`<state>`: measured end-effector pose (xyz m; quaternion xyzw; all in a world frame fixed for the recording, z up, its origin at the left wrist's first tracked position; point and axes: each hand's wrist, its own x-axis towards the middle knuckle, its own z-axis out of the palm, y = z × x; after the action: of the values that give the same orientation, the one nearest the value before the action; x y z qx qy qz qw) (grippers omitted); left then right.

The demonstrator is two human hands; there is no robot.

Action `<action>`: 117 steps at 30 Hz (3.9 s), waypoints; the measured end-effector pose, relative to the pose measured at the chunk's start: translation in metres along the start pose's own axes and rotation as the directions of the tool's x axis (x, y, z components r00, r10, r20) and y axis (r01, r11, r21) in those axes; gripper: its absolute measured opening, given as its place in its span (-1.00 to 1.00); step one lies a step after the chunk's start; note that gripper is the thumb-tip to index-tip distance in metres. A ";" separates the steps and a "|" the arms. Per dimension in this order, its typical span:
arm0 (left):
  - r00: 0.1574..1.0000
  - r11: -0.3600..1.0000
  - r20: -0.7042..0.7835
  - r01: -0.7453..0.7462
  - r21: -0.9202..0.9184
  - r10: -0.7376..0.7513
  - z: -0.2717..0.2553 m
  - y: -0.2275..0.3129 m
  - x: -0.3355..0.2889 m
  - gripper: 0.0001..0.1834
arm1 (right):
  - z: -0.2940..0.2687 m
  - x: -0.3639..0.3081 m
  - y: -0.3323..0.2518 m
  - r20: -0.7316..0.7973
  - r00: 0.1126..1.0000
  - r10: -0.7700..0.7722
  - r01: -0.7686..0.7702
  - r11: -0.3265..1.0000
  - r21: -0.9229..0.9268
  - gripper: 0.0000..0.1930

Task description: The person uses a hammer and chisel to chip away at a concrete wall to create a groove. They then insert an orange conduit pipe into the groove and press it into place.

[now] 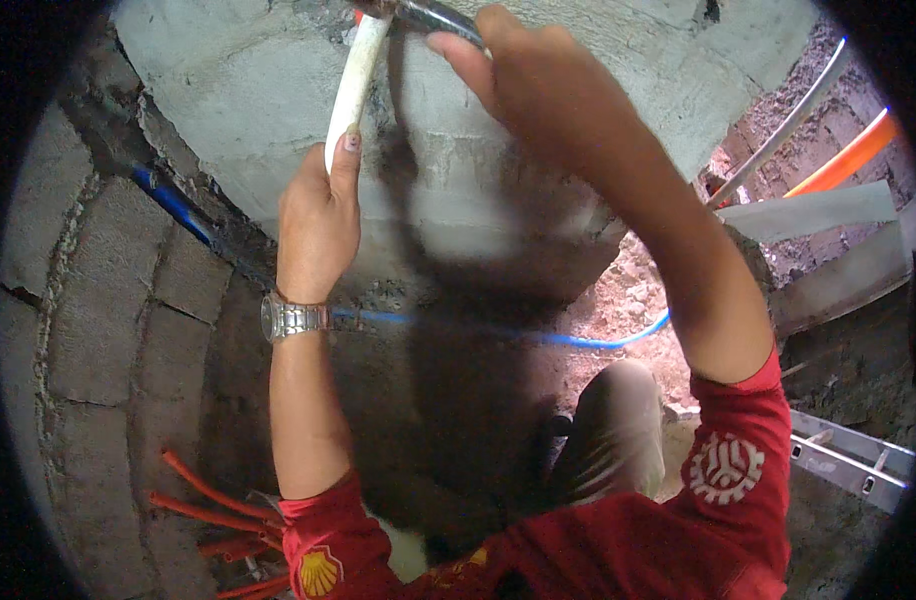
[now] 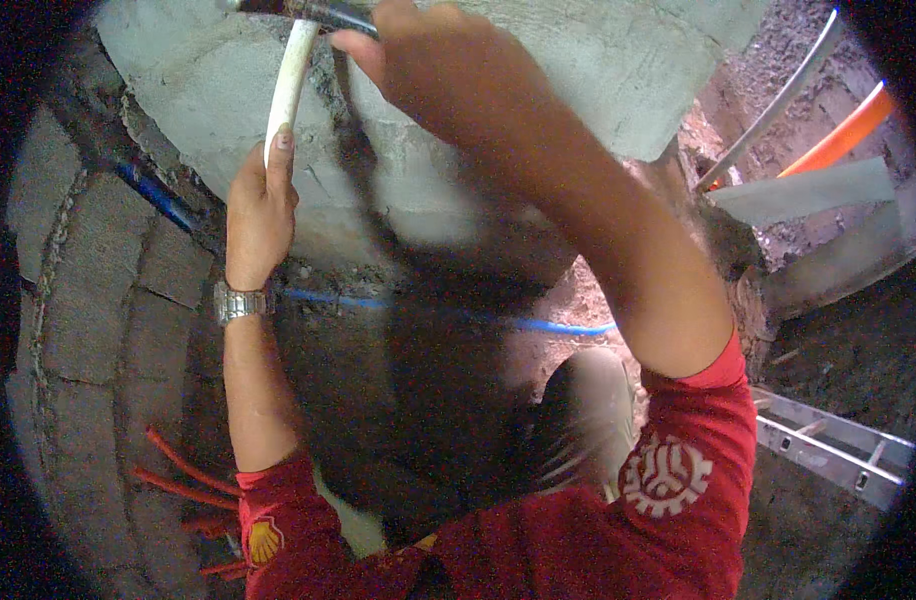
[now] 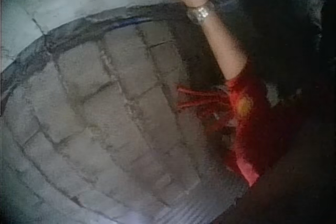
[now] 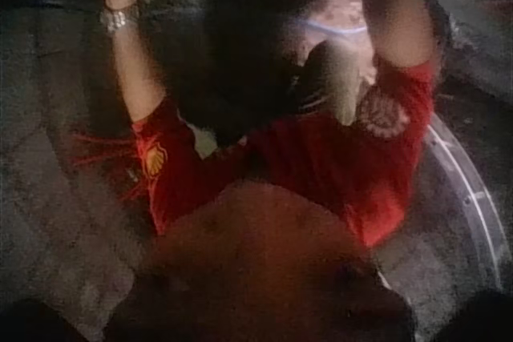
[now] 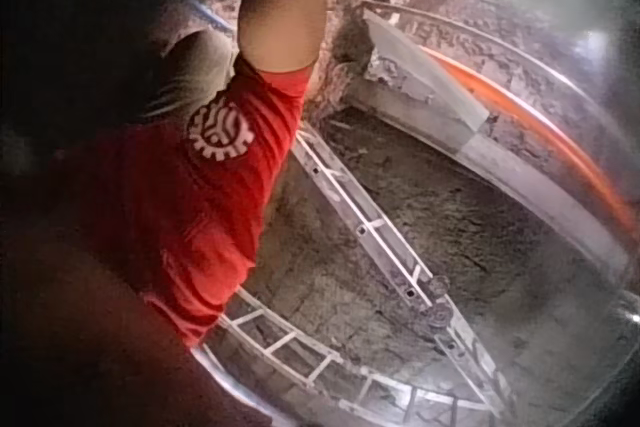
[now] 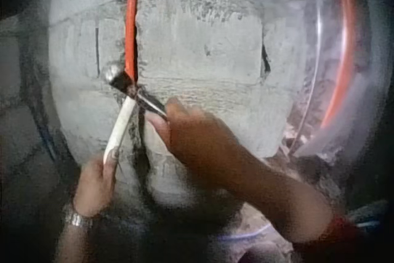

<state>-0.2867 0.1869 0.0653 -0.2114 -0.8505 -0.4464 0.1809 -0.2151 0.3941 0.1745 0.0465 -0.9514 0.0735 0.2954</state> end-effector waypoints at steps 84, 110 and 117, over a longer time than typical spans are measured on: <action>0.958 0.776 0.223 0.277 -0.566 -0.180 0.003 -0.028 -0.009 -0.46 | -0.028 0.063 -0.055 0.130 0.955 -0.265 0.291 0.917 -0.272 -0.48; 0.975 0.854 0.178 0.206 -0.477 -0.135 -0.004 -0.024 -0.002 -0.45 | -0.025 0.064 -0.043 0.100 0.988 -0.121 0.138 0.973 -0.185 -0.44; 0.966 0.844 0.199 0.241 -0.479 -0.163 -0.012 -0.018 -0.002 -0.45 | -0.026 0.048 -0.049 0.019 0.997 -0.076 0.077 0.995 -0.063 -0.43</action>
<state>-0.2931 0.1675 0.0586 -0.1931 -0.7345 -0.6505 0.0070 -0.2340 0.3477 0.2283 0.0742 -0.9531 0.0316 0.2916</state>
